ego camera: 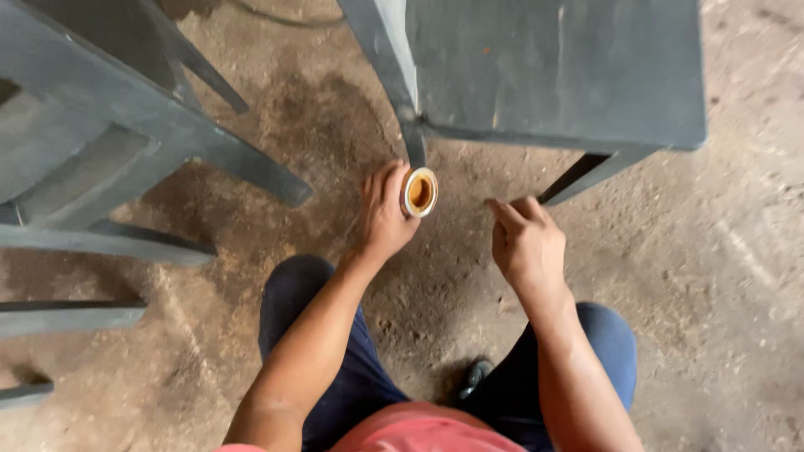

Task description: The person applies a yellowish stain to the joints and surfaces of several grey wooden chairs using a small brush, handling a small open container of the stain and moving between chairs in a workshop.

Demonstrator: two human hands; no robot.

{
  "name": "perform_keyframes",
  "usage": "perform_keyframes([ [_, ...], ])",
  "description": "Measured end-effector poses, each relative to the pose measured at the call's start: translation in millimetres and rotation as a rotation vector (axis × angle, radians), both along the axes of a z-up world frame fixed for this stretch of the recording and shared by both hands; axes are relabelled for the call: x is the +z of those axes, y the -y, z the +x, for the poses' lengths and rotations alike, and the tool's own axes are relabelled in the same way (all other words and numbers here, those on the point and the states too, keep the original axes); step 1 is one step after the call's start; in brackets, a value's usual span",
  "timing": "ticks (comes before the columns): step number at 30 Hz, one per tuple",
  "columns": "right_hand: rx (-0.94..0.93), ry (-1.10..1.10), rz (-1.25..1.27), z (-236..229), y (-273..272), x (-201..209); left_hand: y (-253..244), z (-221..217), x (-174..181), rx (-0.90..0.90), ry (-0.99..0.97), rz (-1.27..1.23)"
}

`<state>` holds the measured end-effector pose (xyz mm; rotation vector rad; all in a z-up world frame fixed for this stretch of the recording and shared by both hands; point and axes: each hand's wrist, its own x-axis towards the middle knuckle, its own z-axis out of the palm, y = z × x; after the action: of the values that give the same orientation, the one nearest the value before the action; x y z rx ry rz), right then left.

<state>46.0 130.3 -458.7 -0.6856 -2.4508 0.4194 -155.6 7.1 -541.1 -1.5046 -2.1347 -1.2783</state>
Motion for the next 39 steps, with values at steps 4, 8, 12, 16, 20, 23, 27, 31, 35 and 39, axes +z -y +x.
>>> perform_keyframes([
  [4, 0.049, 0.05, 0.15, 3.8, 8.3, -8.1, 1.0, 6.0, -7.8, -0.024, -0.019, -0.064],
  [8, 0.052, 0.05, 0.182, -5.9, 16.1, 0.4, -4.9, 13.5, 10.2, -0.055, -0.074, -0.077],
  [12, 0.032, 0.104, 0.222, -7.6, 17.3, -11.9, -3.8, 17.9, 4.3, -0.091, -0.172, -0.126],
  [16, 0.003, 0.073, 0.149, 7.6, 17.3, 2.7, -7.7, 17.4, 1.0, -0.094, -0.111, -0.085],
  [20, -0.04, 0.018, 0.114, 18.7, 22.5, 29.3, -3.0, 17.6, 6.3, -0.051, -0.099, -0.021],
  [23, -0.025, 0.015, 0.081, 12.1, 21.0, 26.4, -8.3, 17.7, 6.8, -0.056, -0.108, 0.026],
  [27, 0.012, -0.039, 0.136, 8.9, 16.5, 15.3, -7.9, 14.7, 4.3, -0.021, -0.023, 0.068],
  [31, -0.043, -0.068, -0.038, -0.3, 18.7, 20.7, -9.2, 8.0, -0.2, 0.085, 0.137, 0.079],
  [35, -0.001, -0.119, -0.003, -23.1, 18.1, 49.5, -13.5, -1.1, -11.7, 0.161, 0.211, 0.118],
  [39, 0.042, -0.061, 0.089, -64.7, 6.9, 70.0, -18.9, -5.0, -19.8, 0.178, 0.203, 0.099],
])
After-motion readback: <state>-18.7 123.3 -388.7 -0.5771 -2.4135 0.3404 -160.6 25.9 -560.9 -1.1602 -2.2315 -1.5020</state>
